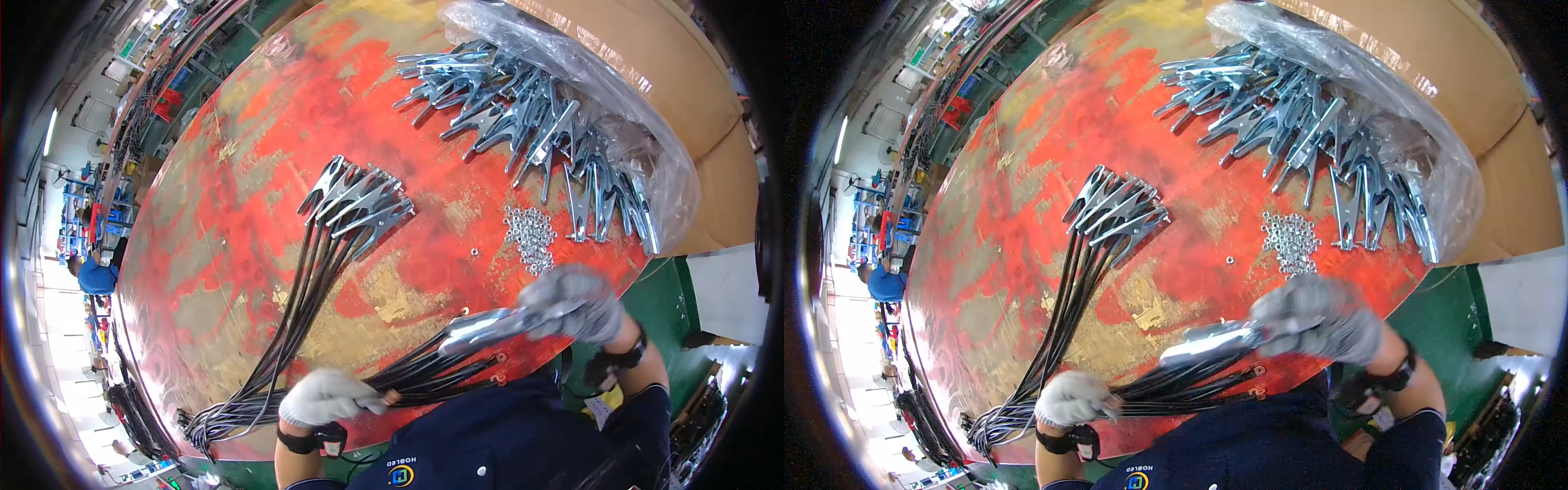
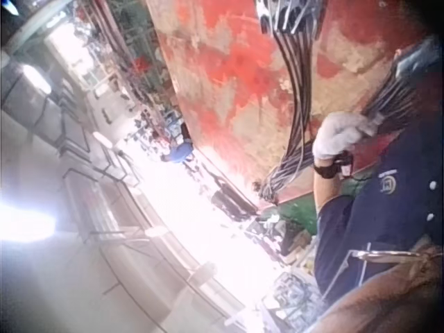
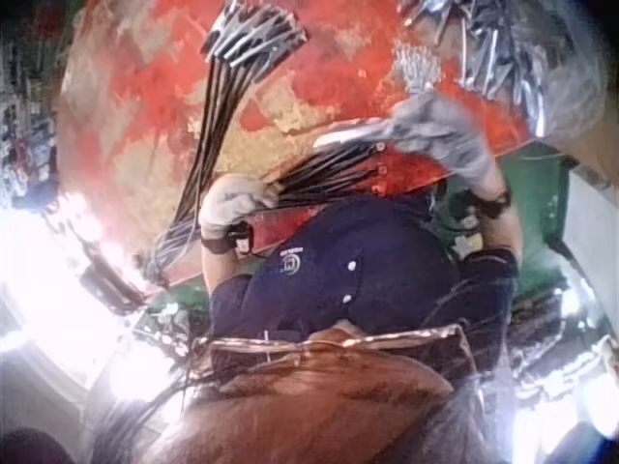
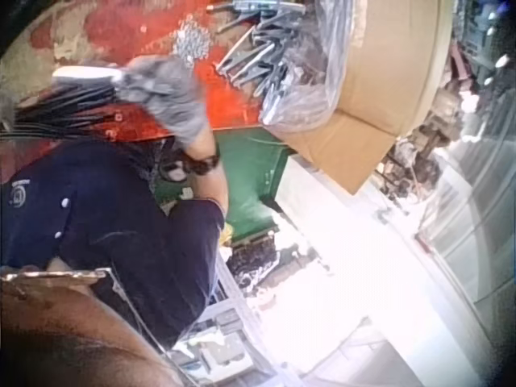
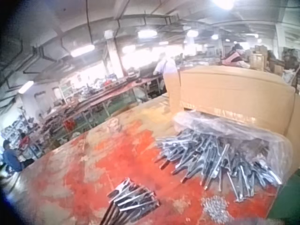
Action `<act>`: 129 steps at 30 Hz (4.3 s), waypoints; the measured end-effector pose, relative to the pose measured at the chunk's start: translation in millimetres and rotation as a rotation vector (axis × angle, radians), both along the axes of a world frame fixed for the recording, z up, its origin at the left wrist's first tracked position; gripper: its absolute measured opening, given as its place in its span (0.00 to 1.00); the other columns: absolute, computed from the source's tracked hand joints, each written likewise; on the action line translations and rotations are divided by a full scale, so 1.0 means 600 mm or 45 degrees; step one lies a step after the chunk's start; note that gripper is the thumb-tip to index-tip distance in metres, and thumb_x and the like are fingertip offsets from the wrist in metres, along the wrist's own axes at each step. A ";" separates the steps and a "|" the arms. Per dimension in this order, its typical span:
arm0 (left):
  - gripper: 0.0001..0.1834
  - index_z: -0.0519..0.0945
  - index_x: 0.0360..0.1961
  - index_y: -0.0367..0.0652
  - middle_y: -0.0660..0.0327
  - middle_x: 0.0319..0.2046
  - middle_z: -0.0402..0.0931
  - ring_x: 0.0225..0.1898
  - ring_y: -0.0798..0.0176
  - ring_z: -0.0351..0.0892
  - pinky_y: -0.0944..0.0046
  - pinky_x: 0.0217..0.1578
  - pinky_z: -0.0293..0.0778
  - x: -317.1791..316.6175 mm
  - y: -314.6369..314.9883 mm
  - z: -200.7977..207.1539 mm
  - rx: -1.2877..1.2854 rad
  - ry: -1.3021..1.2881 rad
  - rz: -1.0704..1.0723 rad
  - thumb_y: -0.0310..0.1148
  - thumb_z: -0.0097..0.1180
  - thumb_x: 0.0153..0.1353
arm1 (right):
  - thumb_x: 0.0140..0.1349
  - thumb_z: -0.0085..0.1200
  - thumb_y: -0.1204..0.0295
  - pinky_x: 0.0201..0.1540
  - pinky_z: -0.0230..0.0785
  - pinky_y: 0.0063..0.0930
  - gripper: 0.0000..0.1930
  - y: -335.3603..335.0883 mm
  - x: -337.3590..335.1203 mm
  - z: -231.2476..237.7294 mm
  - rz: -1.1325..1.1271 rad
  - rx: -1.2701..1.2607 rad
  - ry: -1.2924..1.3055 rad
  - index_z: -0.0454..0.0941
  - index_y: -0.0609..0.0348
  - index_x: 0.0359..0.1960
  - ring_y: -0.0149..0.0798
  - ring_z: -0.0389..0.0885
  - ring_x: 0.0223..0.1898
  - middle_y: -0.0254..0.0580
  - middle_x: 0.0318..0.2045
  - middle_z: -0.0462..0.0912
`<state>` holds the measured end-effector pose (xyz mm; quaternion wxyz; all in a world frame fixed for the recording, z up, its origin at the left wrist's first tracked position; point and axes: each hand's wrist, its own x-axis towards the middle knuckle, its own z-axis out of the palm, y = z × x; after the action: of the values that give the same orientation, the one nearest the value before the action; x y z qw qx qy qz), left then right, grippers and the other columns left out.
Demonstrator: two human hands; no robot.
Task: The recorder is assembling industrial jumper cable clamps by attaching wires and small hardware components.
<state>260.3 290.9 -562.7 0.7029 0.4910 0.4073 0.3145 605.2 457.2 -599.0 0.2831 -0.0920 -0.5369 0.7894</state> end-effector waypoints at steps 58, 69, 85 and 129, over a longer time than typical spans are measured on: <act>0.11 0.83 0.37 0.49 0.60 0.30 0.82 0.32 0.53 0.82 0.57 0.32 0.76 0.122 0.068 0.036 0.504 1.174 -0.496 0.41 0.56 0.57 | 0.57 0.61 0.61 0.45 0.73 0.35 0.15 -0.044 -0.075 -0.034 0.253 0.580 -0.397 0.78 0.47 0.45 0.43 0.82 0.42 0.37 0.37 0.82; 0.12 0.84 0.37 0.51 0.61 0.26 0.80 0.29 0.54 0.81 0.57 0.28 0.74 0.131 0.037 0.030 0.707 1.345 -0.354 0.40 0.56 0.54 | 0.56 0.61 0.64 0.47 0.71 0.37 0.17 -0.052 -0.093 -0.035 0.431 0.441 -0.361 0.77 0.54 0.46 0.45 0.80 0.44 0.41 0.39 0.81; 0.16 0.82 0.45 0.50 0.62 0.25 0.79 0.28 0.58 0.81 0.60 0.26 0.74 0.121 0.027 0.019 0.718 1.333 -0.393 0.37 0.55 0.54 | 0.52 0.61 0.76 0.45 0.73 0.38 0.16 -0.068 -0.112 -0.068 0.433 0.466 -0.314 0.77 0.54 0.44 0.48 0.81 0.40 0.43 0.37 0.80; 0.27 0.75 0.54 0.55 0.61 0.31 0.80 0.32 0.53 0.81 0.56 0.36 0.76 0.094 0.121 -0.034 1.028 1.668 0.286 0.40 0.66 0.50 | 0.73 0.43 0.64 0.50 0.73 0.24 0.15 -0.009 -0.120 -0.138 -0.128 -0.337 -0.466 0.73 0.58 0.55 0.28 0.75 0.46 0.35 0.44 0.78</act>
<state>316.7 363.6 -583.0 0.0497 0.7505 0.6409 0.1534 533.0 451.6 -682.1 0.2052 -0.2966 -0.4657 0.8081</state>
